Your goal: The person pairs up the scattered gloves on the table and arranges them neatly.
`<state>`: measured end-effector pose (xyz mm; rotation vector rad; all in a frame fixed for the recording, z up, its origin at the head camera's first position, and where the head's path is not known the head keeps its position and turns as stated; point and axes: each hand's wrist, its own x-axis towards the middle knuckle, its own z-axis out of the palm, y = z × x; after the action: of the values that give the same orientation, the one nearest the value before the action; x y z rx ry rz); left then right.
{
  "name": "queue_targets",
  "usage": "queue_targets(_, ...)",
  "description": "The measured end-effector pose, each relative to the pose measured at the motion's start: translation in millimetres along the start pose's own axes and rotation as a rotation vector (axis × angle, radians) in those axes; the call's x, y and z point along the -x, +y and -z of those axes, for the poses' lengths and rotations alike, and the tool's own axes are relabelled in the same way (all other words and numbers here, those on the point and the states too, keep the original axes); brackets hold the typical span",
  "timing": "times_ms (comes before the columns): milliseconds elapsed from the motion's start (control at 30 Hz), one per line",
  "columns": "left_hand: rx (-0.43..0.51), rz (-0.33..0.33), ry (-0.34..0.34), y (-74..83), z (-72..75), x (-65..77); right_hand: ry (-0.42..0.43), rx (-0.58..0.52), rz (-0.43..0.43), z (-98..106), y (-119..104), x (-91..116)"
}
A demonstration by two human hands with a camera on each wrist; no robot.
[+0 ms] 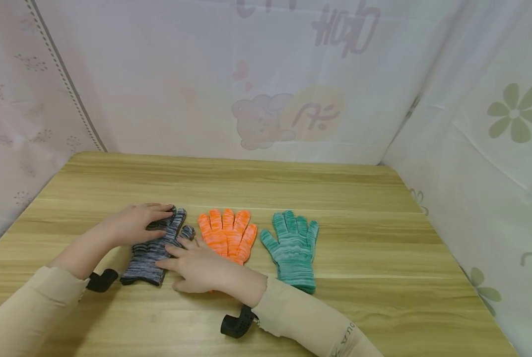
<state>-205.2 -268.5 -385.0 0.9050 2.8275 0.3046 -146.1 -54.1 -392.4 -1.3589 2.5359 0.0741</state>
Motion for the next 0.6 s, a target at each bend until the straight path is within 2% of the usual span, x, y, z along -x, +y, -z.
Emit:
queue_targets(233, 0.104, 0.014, -0.039, 0.5, -1.4, 1.4, -0.015, -0.006, 0.001, 1, 1, 0)
queue_targets(367, 0.151, 0.001, 0.017, -8.0, -1.6, 1.7, -0.012, -0.007, 0.004, 0, 1, 0)
queue_targets(500, 0.168, 0.033, 0.086, -16.1, 4.1, 5.2, -0.012, -0.006, 0.008, 0, 2, -1)
queue_targets(600, 0.159, 0.066, 0.085, -18.6, 7.8, 8.2, -0.010, 0.002, 0.011, 1, 2, 0)
